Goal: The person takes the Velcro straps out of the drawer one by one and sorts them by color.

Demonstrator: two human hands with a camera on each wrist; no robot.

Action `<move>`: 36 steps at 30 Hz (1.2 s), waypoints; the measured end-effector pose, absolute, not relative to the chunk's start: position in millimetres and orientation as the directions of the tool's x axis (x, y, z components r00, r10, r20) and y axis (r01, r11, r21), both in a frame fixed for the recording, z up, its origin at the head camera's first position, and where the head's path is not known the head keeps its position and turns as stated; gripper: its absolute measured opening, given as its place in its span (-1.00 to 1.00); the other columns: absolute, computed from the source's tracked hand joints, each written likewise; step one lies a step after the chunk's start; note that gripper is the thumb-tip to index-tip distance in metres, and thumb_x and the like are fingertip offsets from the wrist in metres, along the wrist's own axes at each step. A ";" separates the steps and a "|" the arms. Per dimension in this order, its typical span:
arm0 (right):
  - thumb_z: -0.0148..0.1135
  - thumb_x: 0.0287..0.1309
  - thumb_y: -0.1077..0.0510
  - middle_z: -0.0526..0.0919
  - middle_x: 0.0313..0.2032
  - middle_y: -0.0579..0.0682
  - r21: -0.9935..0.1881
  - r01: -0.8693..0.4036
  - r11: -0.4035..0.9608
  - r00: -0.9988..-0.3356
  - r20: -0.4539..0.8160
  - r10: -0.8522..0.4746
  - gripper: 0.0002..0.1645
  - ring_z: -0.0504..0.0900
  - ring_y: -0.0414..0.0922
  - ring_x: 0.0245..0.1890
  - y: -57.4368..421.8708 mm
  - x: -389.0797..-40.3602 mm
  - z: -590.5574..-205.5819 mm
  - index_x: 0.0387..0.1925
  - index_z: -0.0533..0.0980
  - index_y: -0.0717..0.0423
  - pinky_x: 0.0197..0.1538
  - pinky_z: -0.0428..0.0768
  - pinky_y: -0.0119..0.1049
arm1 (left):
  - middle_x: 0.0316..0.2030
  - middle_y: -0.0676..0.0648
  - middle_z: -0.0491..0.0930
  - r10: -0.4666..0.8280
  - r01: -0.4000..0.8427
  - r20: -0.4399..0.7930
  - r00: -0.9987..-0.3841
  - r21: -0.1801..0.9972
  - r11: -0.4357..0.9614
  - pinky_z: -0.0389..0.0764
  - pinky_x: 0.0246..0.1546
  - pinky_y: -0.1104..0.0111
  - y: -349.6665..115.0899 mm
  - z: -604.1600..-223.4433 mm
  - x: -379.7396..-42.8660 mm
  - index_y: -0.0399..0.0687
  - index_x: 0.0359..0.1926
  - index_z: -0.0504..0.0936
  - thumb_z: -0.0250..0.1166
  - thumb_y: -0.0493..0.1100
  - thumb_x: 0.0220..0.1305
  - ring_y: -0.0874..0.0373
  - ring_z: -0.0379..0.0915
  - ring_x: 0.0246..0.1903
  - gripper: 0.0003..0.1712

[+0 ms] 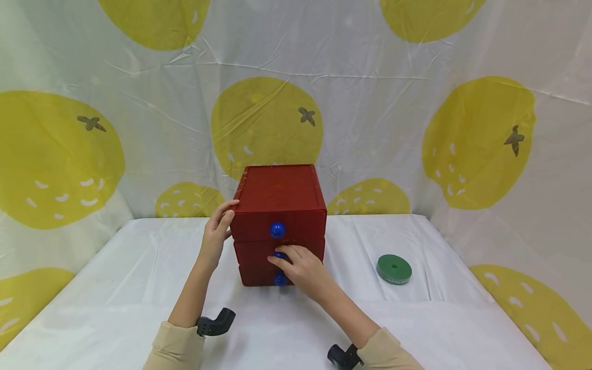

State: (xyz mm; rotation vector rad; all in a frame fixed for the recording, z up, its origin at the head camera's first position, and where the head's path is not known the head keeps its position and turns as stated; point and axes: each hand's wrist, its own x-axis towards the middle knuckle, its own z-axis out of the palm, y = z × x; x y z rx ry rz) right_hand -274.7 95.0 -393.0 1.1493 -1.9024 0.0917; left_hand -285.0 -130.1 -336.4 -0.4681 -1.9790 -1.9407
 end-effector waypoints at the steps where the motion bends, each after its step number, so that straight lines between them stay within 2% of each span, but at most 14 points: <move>1: 0.51 -0.34 0.22 0.55 -0.11 -0.01 0.352 -0.743 0.569 -0.182 0.713 -0.677 -0.37 0.55 -0.11 -0.11 94.9 -274.4 -392.6 -0.07 0.53 -0.08 -0.04 0.55 -0.30 | 0.14 0.04 0.33 0.004 0.452 0.452 -0.892 0.892 0.018 0.38 0.05 0.13 -130.1 -336.2 -284.9 0.13 0.14 0.39 0.01 0.02 0.32 0.16 0.31 0.06 -0.61; 10: 0.49 -0.31 0.22 0.56 -0.11 0.01 0.345 -0.756 0.557 -0.188 0.700 -0.689 -0.39 0.55 -0.10 -0.11 96.9 -269.9 -391.6 -0.07 0.52 -0.08 -0.04 0.55 -0.29 | 0.14 0.06 0.33 -0.002 0.440 0.441 -0.898 0.897 0.038 0.37 0.03 0.12 -129.8 -335.3 -284.5 0.17 0.14 0.39 0.00 0.02 0.32 0.16 0.30 0.07 -0.62; 22: 0.51 -0.34 0.21 0.56 -0.12 0.00 0.346 -0.781 0.520 -0.153 0.700 -0.697 -0.36 0.56 -0.13 -0.14 101.4 -256.2 -394.2 -0.06 0.54 -0.08 -0.08 0.56 -0.33 | 0.15 0.05 0.33 0.006 0.451 0.451 -0.893 0.892 0.042 0.37 0.03 0.15 -131.1 -335.4 -285.0 0.15 0.14 0.39 -0.01 0.01 0.34 0.18 0.29 0.06 -0.63; 26: 0.41 -0.14 0.17 0.57 -0.12 0.00 0.340 -0.791 0.509 -0.141 0.708 -0.692 -0.49 0.56 -0.13 -0.14 102.4 -250.6 -395.5 -0.05 0.54 -0.08 -0.09 0.56 -0.33 | 0.15 0.04 0.32 0.010 0.446 0.446 -0.895 0.894 0.045 0.35 0.05 0.13 -131.4 -335.4 -284.2 0.14 0.14 0.39 -0.01 0.01 0.34 0.17 0.28 0.07 -0.63; 29: 0.23 0.09 0.11 0.57 -0.11 -0.01 0.338 -0.794 0.506 -0.139 0.708 -0.692 -0.65 0.56 -0.13 -0.14 103.4 -246.7 -396.2 -0.03 0.53 -0.09 -0.09 0.56 -0.34 | 0.16 0.04 0.31 0.007 0.441 0.441 -0.897 0.896 0.048 0.33 0.06 0.11 -131.4 -335.7 -283.4 0.14 0.14 0.39 -0.01 0.00 0.34 0.18 0.26 0.07 -0.63; 31: 0.13 0.18 0.09 0.56 -0.11 -0.01 0.339 -0.795 0.503 -0.135 0.709 -0.692 -0.69 0.56 -0.14 -0.13 104.0 -244.9 -396.8 -0.02 0.53 -0.10 -0.09 0.56 -0.35 | 0.15 0.04 0.32 0.003 0.442 0.442 -0.897 0.896 0.048 0.33 0.06 0.12 -131.3 -335.8 -283.0 0.14 0.14 0.39 -0.01 -0.01 0.34 0.18 0.27 0.07 -0.63; 36: 0.12 0.19 0.10 0.57 -0.12 -0.01 0.333 -0.800 0.499 -0.127 0.719 -0.684 -0.69 0.56 -0.14 -0.14 105.4 -240.2 -397.6 -0.02 0.53 -0.10 -0.10 0.57 -0.34 | 0.13 0.04 0.36 -0.001 0.456 0.456 -0.890 0.889 0.041 0.38 -0.01 0.20 -130.2 -335.6 -283.5 0.15 0.14 0.40 0.00 -0.01 0.34 0.17 0.32 0.04 -0.64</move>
